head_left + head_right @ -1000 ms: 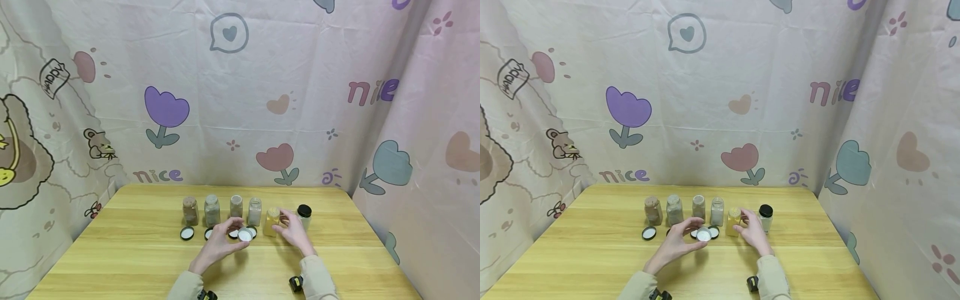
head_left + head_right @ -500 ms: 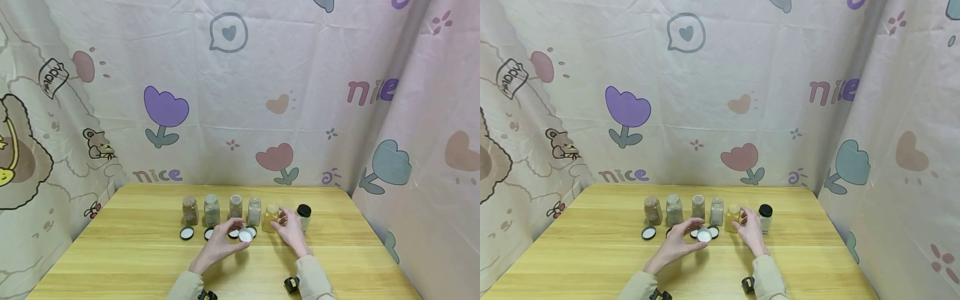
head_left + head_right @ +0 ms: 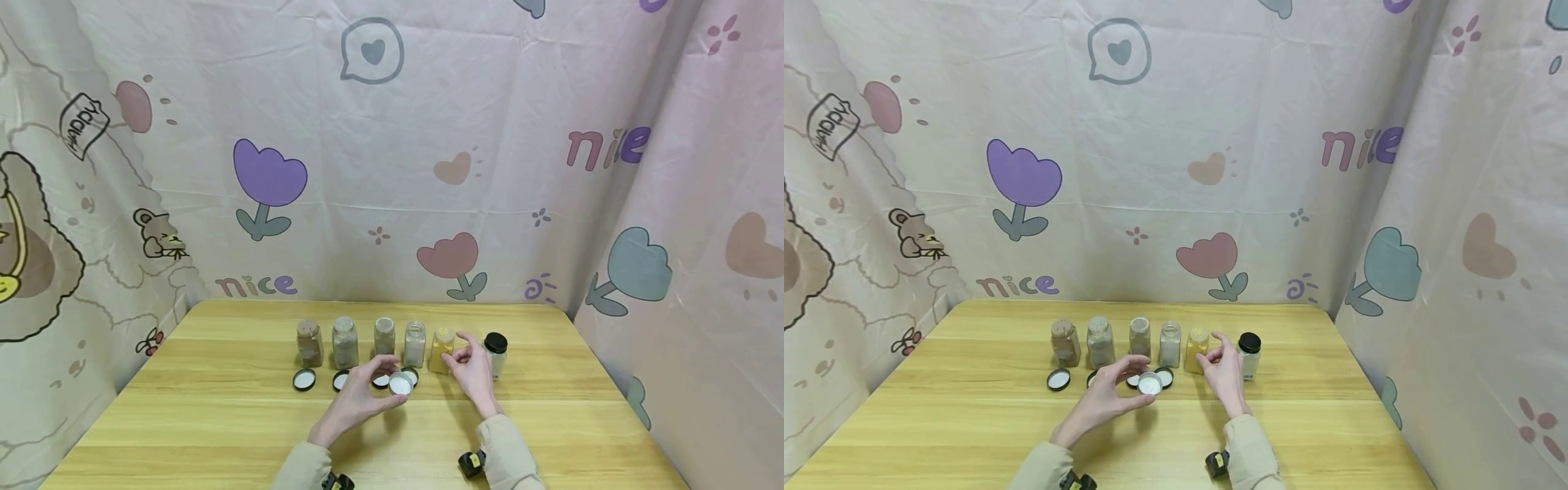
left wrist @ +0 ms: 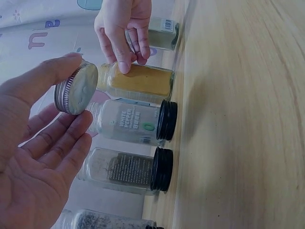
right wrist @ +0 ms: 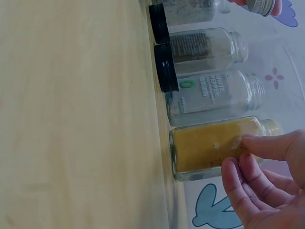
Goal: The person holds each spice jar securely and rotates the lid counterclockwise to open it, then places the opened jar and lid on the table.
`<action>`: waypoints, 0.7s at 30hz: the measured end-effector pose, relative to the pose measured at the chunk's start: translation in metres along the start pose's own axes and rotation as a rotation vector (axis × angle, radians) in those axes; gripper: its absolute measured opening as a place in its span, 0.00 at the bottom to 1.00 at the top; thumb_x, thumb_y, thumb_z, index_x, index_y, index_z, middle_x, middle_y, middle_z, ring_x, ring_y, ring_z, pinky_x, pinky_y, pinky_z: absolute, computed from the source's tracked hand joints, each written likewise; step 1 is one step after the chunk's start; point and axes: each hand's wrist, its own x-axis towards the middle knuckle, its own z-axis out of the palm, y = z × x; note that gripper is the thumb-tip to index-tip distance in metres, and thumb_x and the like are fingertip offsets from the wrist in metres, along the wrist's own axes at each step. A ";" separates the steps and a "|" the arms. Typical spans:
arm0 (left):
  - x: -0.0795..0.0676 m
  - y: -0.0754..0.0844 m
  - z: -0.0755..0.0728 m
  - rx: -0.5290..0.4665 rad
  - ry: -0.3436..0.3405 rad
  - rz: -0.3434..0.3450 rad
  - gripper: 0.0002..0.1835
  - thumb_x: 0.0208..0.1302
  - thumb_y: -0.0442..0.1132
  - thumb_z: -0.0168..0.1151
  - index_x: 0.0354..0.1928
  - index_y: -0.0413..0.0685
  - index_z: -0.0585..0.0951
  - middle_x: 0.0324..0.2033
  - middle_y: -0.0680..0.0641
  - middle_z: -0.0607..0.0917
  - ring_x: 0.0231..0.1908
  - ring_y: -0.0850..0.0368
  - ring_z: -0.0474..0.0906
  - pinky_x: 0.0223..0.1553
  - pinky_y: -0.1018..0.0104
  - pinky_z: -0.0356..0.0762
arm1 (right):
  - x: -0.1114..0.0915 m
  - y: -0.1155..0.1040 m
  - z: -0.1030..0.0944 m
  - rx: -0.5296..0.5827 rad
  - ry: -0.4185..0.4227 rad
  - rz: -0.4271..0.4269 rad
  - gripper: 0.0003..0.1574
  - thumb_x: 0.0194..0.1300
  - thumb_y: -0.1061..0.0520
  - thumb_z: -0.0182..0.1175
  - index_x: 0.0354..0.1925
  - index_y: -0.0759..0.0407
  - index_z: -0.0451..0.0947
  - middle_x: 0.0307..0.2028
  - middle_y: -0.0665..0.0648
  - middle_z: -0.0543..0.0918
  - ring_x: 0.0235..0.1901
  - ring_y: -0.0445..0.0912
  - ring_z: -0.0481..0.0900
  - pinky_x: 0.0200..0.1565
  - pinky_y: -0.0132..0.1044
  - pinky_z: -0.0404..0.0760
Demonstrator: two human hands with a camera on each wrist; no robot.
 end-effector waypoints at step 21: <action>0.011 0.003 0.028 -0.048 -0.052 -0.084 0.32 0.54 0.38 0.77 0.59 0.37 0.75 0.47 0.41 0.87 0.48 0.47 0.85 0.57 0.56 0.85 | -0.003 -0.018 -0.011 0.217 0.027 0.106 0.11 0.68 0.62 0.63 0.44 0.70 0.78 0.21 0.71 0.85 0.18 0.59 0.85 0.24 0.45 0.89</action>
